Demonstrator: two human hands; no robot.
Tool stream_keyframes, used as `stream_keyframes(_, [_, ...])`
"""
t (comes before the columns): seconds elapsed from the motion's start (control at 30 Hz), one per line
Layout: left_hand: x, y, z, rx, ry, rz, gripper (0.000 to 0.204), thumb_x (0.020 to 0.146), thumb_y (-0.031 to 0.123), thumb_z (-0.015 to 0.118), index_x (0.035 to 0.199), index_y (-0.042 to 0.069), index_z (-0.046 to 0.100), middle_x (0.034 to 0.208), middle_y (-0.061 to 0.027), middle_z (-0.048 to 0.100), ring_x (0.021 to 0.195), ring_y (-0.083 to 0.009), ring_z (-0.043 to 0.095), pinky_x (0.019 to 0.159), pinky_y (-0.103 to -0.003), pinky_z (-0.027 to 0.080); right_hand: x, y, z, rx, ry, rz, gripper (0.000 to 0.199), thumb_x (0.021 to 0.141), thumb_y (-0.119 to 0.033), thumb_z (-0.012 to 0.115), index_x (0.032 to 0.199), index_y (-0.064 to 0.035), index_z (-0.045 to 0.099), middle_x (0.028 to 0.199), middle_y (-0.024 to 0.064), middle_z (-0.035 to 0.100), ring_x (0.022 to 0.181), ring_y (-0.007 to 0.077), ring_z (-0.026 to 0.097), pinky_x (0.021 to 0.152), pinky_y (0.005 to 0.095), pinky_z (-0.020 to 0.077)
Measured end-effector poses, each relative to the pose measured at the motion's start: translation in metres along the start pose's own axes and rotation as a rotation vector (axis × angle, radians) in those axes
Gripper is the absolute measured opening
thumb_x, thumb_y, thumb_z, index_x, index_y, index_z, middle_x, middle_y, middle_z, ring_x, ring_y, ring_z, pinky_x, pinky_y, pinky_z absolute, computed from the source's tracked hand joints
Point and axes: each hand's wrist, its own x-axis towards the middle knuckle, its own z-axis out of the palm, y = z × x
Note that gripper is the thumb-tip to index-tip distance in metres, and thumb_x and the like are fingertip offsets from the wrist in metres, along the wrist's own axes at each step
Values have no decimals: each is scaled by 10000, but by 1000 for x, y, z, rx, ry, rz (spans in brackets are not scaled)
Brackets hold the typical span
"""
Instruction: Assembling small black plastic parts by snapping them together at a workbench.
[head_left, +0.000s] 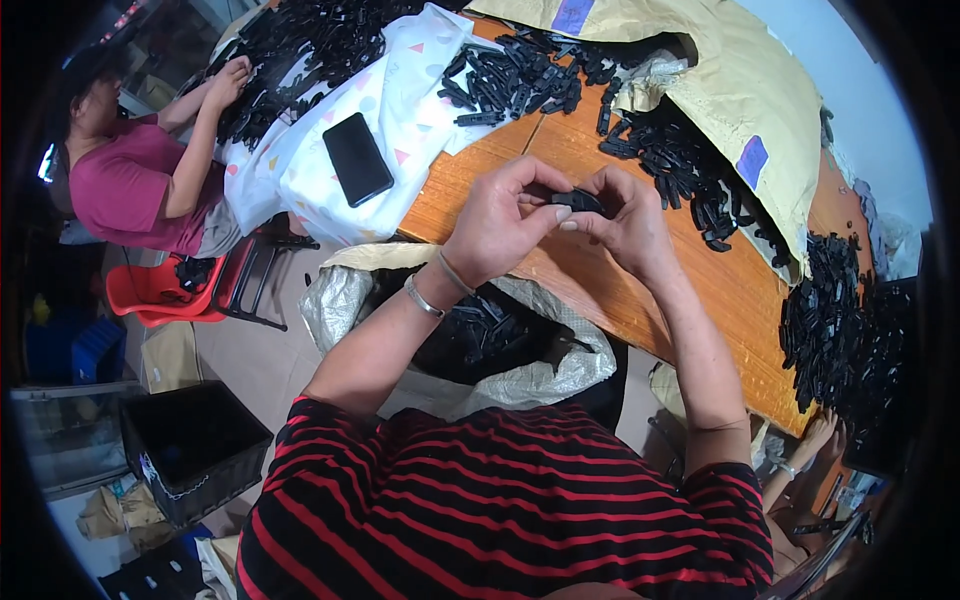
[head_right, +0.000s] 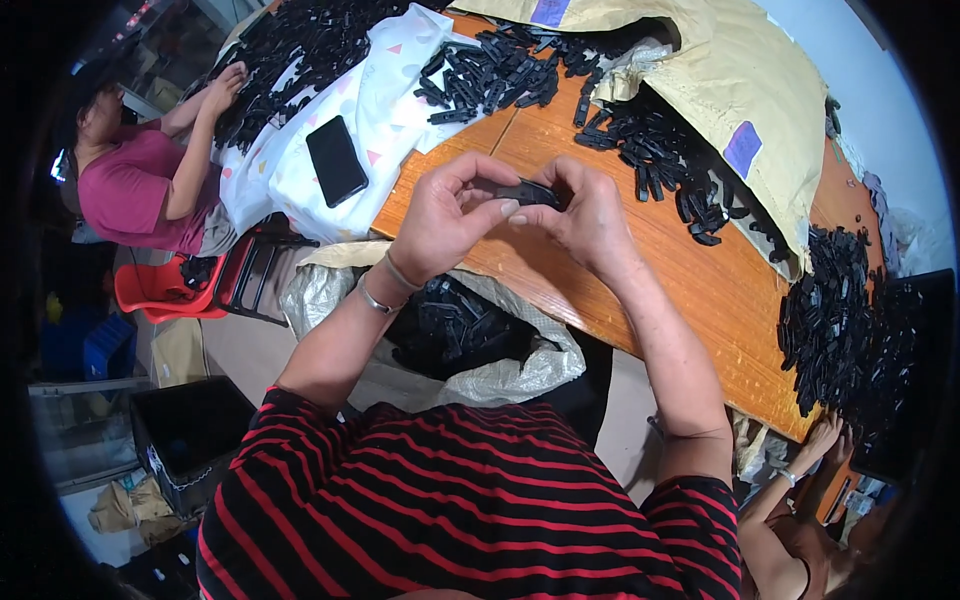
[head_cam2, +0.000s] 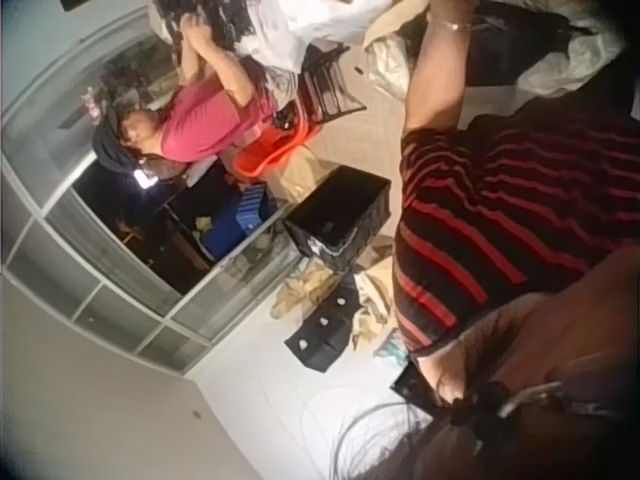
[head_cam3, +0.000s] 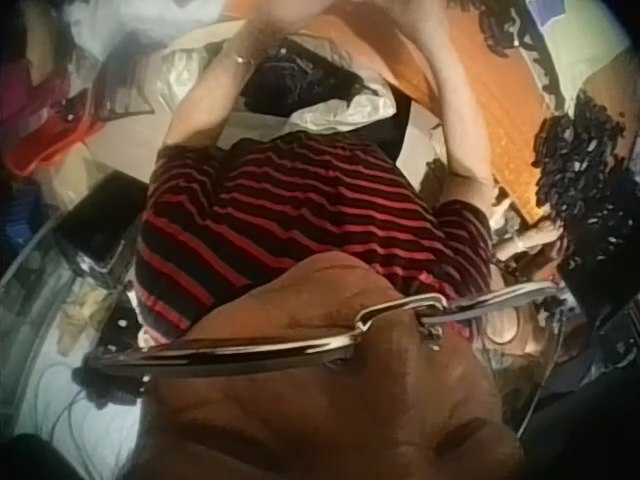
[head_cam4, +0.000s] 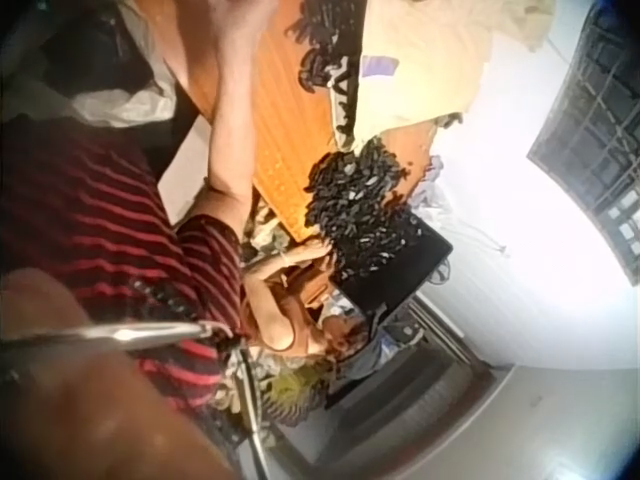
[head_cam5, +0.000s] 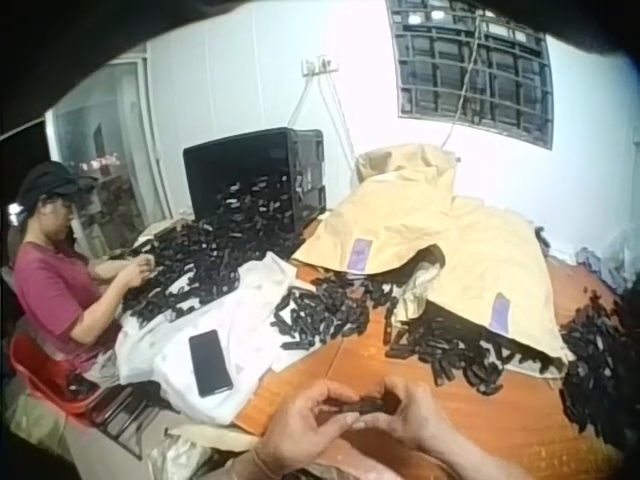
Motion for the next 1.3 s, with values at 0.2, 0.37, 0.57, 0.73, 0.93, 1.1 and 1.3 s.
stream_keyframes(0.2, [-5, -6, -3, 36, -26, 88, 401, 814, -91, 613, 1199, -19, 524, 949, -82, 636, 880, -114, 636, 785, -250, 528, -7, 11, 8, -14, 37, -23, 283, 746, -69, 806, 861, -3, 556, 735, 4, 597, 646, 59, 585, 542, 215, 493])
stream_keyframes(0.37, [-10, 2, 4, -209, 29, 8, 672, 824, -111, 592, 1412, 34, 300, 960, -86, 598, 866, -111, 608, 768, -250, 523, -13, 5, 9, 99, 17, 42, 276, 752, -72, 803, 874, -9, 564, 768, -3, 603, 672, 56, 582, 588, 214, 489])
stream_keyframes(0.57, [-14, -3, -4, -214, 14, -85, 677, 838, -108, 589, 1428, 31, 287, 976, -94, 598, 863, -107, 604, 754, -230, 509, -19, 10, 14, 58, -11, 44, 284, 745, -94, 814, 903, -13, 593, 778, -22, 602, 694, 38, 550, 593, 205, 452])
stream_keyframes(0.73, [-22, 0, -3, -249, -33, -116, 630, 857, -72, 609, 1411, 6, 319, 995, -80, 618, 907, -101, 600, 802, -212, 487, -27, 9, 22, 43, 77, -46, 263, 751, -132, 820, 852, -17, 606, 723, -38, 582, 665, 34, 517, 568, 208, 421])
stream_keyframes(0.93, [-65, 6, -38, -84, -169, -268, 467, 828, -72, 633, 1269, -5, 497, 960, -67, 637, 880, -103, 601, 777, -215, 478, -31, -9, 14, 309, -531, 107, 224, 799, -189, 770, 911, -35, 652, 768, -4, 622, 681, 75, 557, 587, 252, 458])
stream_keyframes(1.1, [-78, 34, -58, 289, -286, -331, 386, 803, -48, 667, 1174, 9, 581, 935, -40, 650, 833, -90, 597, 747, -224, 479, 21, 52, -20, -429, 131, -103, 160, 795, -144, 731, 888, -27, 676, 861, 94, 671, 755, 201, 657, 653, 321, 512])
stream_keyframes(1.3, [19, -3, -71, 658, 142, 22, 208, 834, 45, 661, 1041, 27, 654, 903, -97, 665, 793, -163, 641, 701, -286, 498, 55, 95, -44, -963, 259, -130, 293, 755, -109, 720, 1020, -56, 608, 978, 142, 566, 831, 363, 617, 659, 446, 508])
